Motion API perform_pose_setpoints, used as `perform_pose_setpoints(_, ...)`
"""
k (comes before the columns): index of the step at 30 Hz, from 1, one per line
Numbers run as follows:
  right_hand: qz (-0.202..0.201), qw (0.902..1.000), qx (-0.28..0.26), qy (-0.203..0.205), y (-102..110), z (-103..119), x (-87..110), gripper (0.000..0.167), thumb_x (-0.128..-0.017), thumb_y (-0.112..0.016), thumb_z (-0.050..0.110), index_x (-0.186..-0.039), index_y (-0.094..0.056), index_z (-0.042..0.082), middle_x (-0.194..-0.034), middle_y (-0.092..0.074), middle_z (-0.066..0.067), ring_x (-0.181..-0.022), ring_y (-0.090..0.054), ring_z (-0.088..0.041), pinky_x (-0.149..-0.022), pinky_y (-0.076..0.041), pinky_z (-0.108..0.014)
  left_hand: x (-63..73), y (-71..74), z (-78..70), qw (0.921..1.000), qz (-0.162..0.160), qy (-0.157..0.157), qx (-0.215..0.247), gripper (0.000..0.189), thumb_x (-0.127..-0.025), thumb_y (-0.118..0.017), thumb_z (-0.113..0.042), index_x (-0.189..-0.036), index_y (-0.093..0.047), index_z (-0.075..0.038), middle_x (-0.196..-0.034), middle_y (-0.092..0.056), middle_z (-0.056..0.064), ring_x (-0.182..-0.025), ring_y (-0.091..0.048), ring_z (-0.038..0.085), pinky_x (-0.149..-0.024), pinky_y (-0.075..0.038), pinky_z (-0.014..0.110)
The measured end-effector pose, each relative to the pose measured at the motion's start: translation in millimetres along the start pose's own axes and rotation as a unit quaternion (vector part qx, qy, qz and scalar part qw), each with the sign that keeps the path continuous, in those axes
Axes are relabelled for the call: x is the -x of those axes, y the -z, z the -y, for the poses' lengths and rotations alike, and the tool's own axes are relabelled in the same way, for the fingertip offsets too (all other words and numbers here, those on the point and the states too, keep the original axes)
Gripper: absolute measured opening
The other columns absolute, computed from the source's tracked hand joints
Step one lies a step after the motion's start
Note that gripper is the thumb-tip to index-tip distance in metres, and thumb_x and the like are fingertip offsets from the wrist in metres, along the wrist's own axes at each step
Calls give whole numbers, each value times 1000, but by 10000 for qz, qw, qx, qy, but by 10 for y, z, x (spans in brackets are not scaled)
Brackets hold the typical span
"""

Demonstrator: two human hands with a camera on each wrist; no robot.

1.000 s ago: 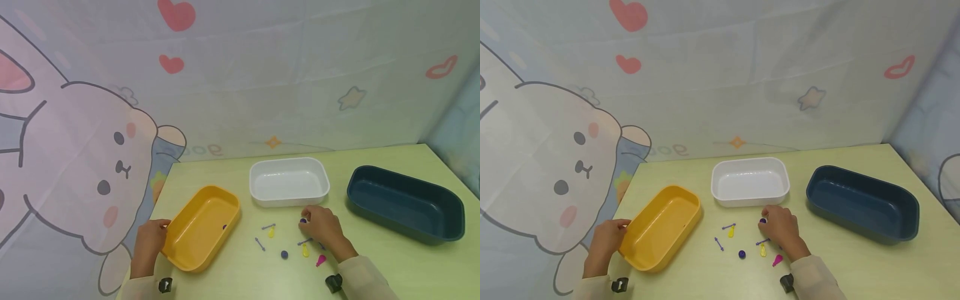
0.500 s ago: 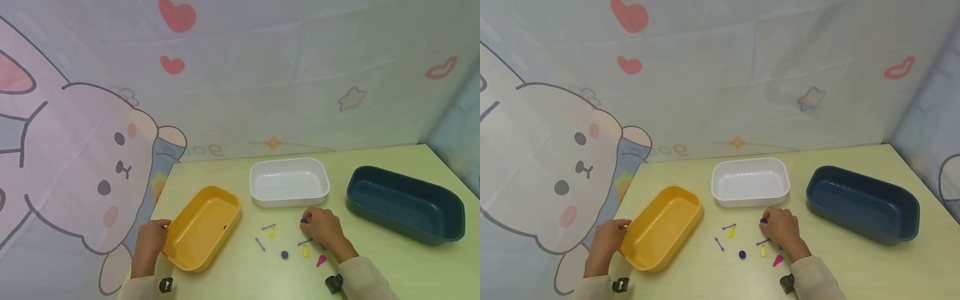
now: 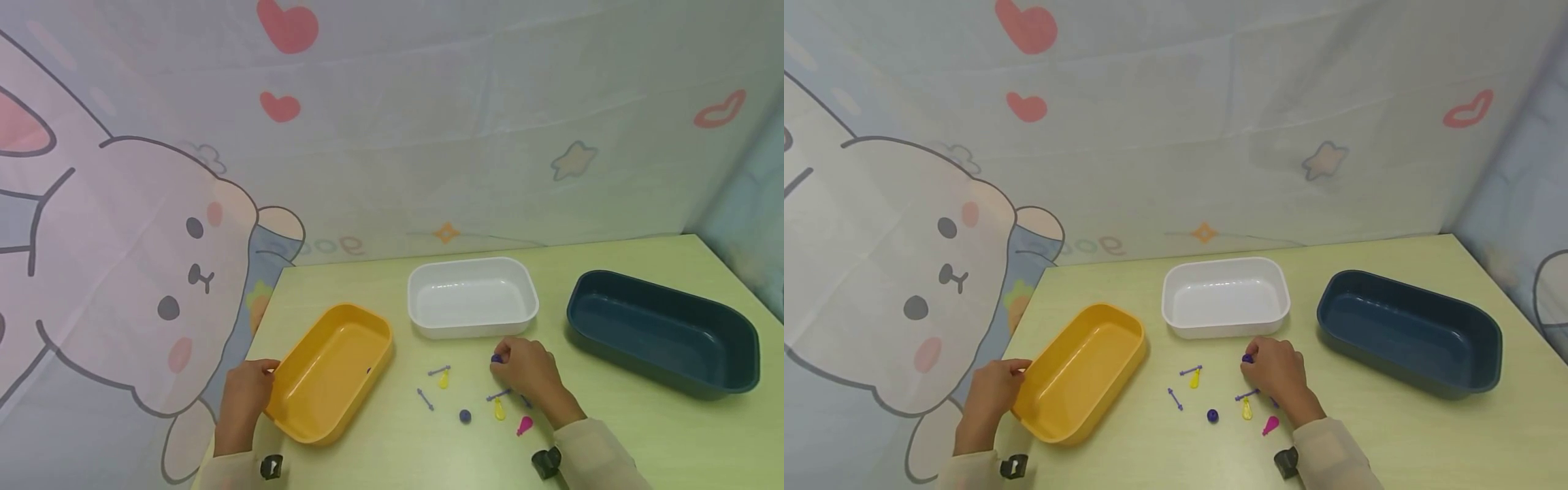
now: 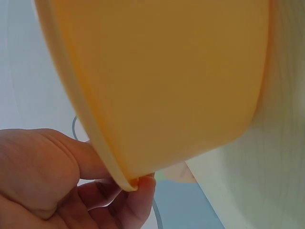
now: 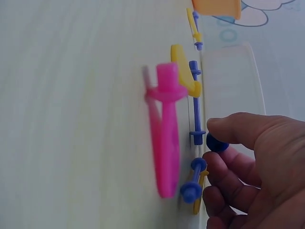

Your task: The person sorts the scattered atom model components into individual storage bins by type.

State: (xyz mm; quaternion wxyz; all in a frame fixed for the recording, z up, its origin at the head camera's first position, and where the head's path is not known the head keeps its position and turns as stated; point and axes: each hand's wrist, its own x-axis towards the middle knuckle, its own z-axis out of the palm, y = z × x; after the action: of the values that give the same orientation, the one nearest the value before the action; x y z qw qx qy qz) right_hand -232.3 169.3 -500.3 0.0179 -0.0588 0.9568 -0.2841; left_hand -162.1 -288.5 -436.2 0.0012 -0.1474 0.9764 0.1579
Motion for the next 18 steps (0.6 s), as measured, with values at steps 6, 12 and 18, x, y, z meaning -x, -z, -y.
perform_pose_setpoints(6, -38, 10000, -64, -1, 35, 39, -11, 10, -82, -71, 21, -90, -71, 14, -74, -60, 4, -74, -55, -18, -70, -44, -38, -1, 3, -6, 9999, -1, 66, 90, 31, -94, -58, -1, -122, -72, -1, -101, -76, 20, -90, -68, 33, -85, -57, 49)
perform_pose_setpoints(12, -86, 9996, -258, 53, 49, 122, -28, 15, -83, -74, 22, -94, -74, 12, -80, -67, 3, -78, -60, -17, -74, -49, -40, -4, 6, -5, 9999, 33, 88, 117, 31, -94, -58, -1, -123, -72, 0, -103, -76, 20, -91, -67, 32, -85, -57, 48)
perform_pose_setpoints(18, -136, 9990, -383, 194, 35, 243, -58, 16, -83, -76, 23, -93, -76, 11, -82, -73, 3, -79, -64, -15, -75, -52, -39, 6, 13, -12, 9998, 52, 99, 143, 31, -94, -58, -1, -122, -72, 0, -102, -76, 20, -91, -67, 32, -85, -57, 48)
